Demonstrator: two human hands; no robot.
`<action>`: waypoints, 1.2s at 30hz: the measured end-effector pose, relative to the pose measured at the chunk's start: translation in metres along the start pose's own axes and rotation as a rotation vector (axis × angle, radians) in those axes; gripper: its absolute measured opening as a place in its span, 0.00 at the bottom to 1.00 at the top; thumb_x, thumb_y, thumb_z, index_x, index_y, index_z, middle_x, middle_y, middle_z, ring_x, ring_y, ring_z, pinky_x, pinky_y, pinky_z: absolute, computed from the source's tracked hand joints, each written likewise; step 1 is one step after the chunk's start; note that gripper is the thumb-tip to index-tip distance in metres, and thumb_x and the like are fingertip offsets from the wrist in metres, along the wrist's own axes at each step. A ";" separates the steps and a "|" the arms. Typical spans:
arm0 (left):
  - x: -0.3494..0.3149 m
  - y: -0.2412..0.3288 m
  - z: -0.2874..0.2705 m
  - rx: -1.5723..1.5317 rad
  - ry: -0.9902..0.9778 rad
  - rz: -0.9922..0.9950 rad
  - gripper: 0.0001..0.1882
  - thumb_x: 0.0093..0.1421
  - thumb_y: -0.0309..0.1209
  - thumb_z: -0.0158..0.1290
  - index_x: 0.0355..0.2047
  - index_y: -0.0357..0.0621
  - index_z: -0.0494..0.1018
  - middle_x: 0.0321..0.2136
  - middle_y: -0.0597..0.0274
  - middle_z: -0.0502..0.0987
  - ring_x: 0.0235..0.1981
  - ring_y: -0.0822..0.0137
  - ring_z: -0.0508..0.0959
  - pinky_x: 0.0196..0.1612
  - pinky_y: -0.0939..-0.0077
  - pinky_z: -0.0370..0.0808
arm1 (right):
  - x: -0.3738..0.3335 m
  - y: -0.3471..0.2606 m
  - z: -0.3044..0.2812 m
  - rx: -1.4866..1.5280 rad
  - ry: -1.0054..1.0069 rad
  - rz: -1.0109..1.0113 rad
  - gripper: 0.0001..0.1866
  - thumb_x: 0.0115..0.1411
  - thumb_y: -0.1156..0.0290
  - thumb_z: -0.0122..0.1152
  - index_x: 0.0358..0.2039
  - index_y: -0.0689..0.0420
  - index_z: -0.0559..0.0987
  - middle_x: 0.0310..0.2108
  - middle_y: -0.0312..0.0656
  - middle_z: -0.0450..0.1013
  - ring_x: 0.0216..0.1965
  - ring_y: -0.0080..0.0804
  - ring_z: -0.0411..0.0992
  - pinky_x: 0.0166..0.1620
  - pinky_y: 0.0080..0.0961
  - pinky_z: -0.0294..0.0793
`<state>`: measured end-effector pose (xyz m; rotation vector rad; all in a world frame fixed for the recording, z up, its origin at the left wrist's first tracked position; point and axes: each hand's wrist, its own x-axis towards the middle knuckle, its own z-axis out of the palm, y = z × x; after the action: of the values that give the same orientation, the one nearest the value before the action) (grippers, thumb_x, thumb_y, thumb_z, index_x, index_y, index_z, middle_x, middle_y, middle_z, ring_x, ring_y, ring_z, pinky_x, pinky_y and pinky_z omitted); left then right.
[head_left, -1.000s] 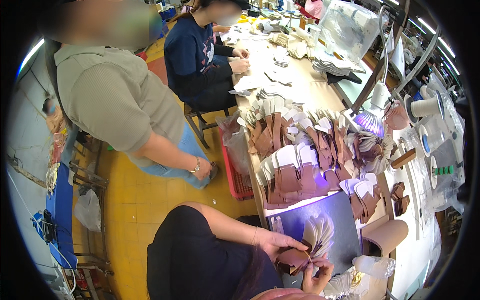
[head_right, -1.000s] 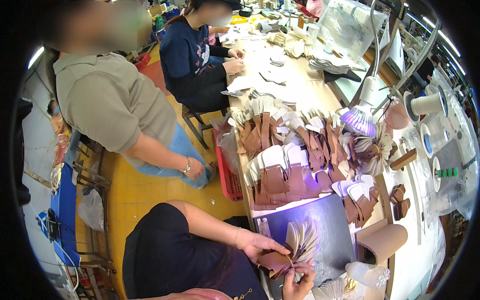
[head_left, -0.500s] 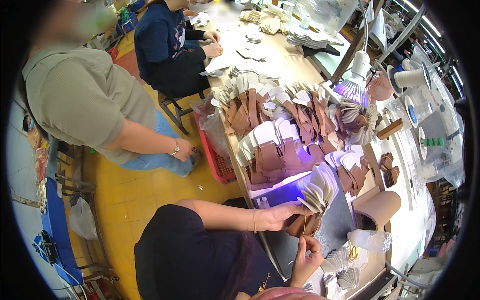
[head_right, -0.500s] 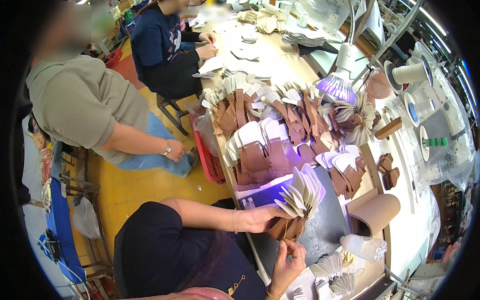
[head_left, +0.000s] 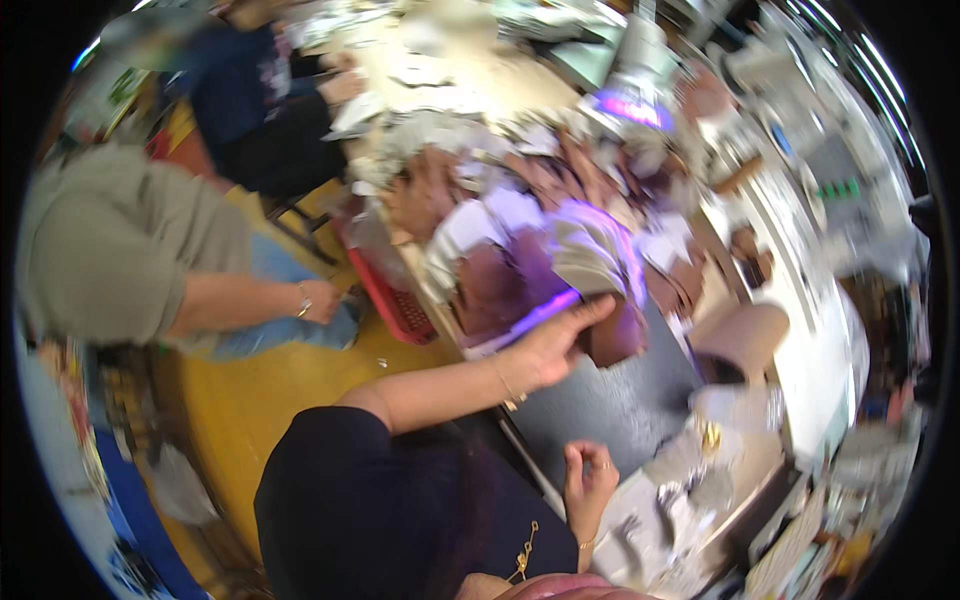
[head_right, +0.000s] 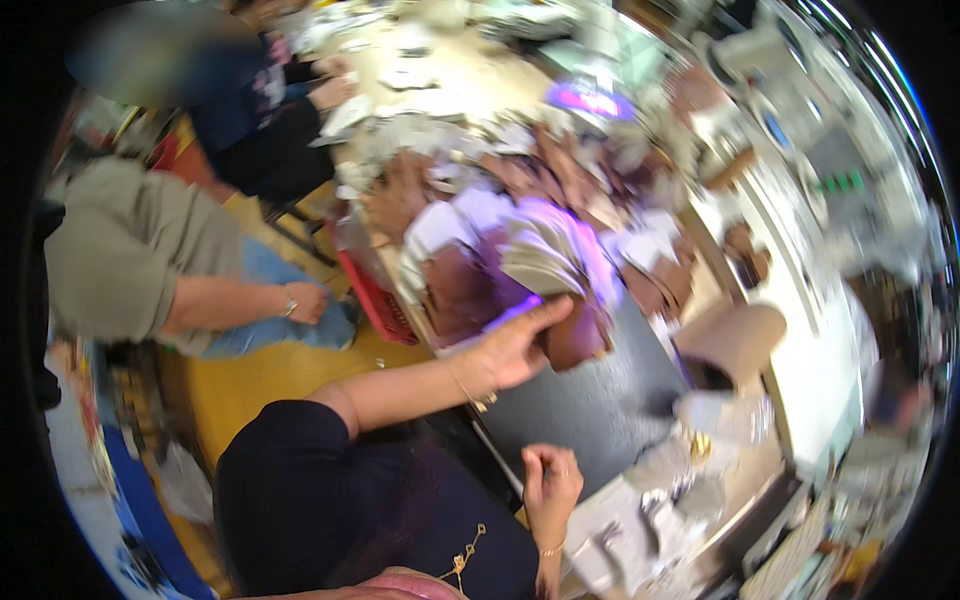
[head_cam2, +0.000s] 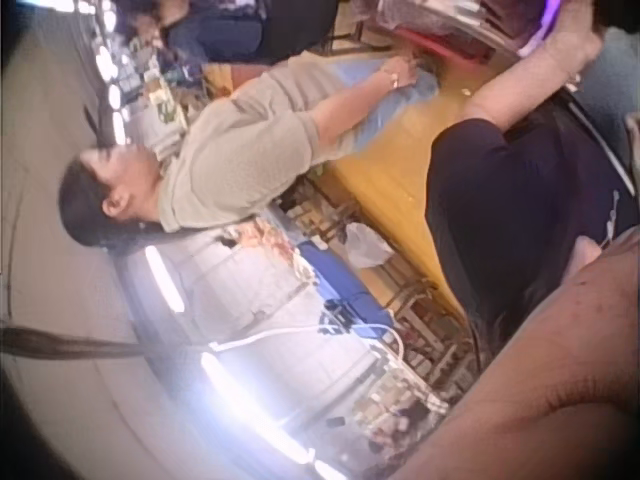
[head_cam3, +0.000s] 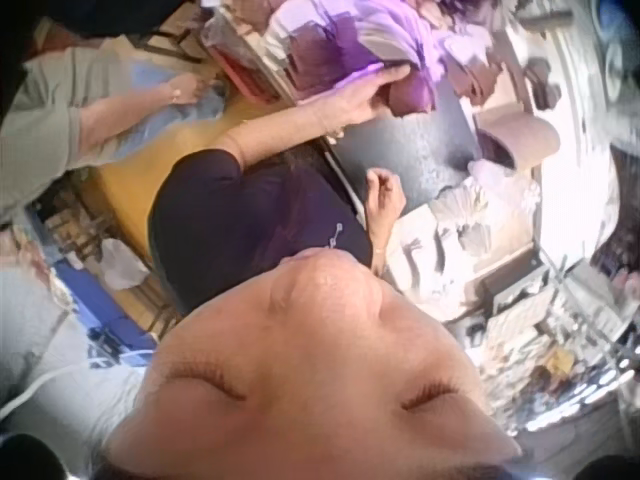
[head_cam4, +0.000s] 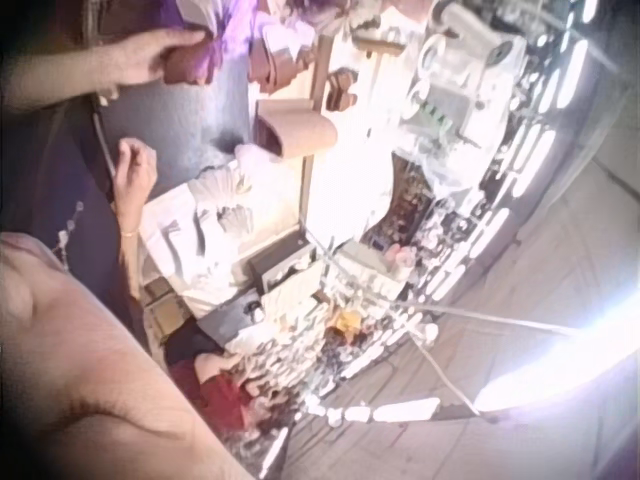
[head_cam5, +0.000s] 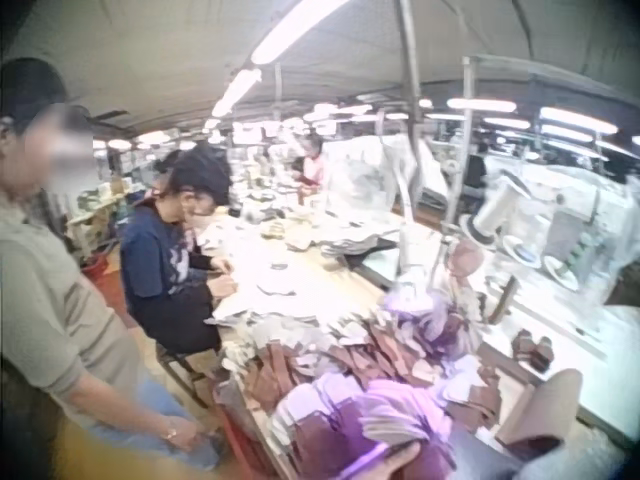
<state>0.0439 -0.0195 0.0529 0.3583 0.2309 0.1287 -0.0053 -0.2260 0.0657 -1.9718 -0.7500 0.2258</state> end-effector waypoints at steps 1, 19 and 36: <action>0.002 0.001 -0.002 0.046 -0.033 0.008 0.21 0.62 0.34 0.57 0.53 0.43 0.68 0.47 0.59 0.76 0.48 0.62 0.77 0.52 0.62 0.76 | 0.002 0.002 -0.001 -0.053 0.029 -0.040 0.06 0.53 0.83 0.63 0.29 0.59 0.75 0.25 0.40 0.72 0.28 0.33 0.70 0.32 0.25 0.68; -0.004 -0.033 -0.065 0.404 -0.112 -0.593 0.26 0.63 0.39 0.54 0.56 0.38 0.63 0.48 0.54 0.75 0.43 0.60 0.79 0.39 0.69 0.80 | 0.000 0.121 -0.155 -0.324 0.998 0.282 0.08 0.57 0.74 0.65 0.36 0.61 0.80 0.33 0.38 0.75 0.26 0.24 0.71 0.35 0.20 0.72; 0.000 -0.022 -0.017 1.217 -0.021 0.002 0.25 0.51 0.40 0.66 0.41 0.33 0.73 0.34 0.57 0.78 0.37 0.70 0.76 0.43 0.73 0.73 | 0.044 0.045 -0.048 0.020 0.465 -0.062 0.32 0.40 0.64 0.80 0.44 0.57 0.71 0.35 0.37 0.64 0.30 0.26 0.62 0.36 0.21 0.67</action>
<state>0.0419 -0.0342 0.0293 1.5682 0.2693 -0.0310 0.0695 -0.2503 0.0583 -1.8788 -0.4996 -0.2567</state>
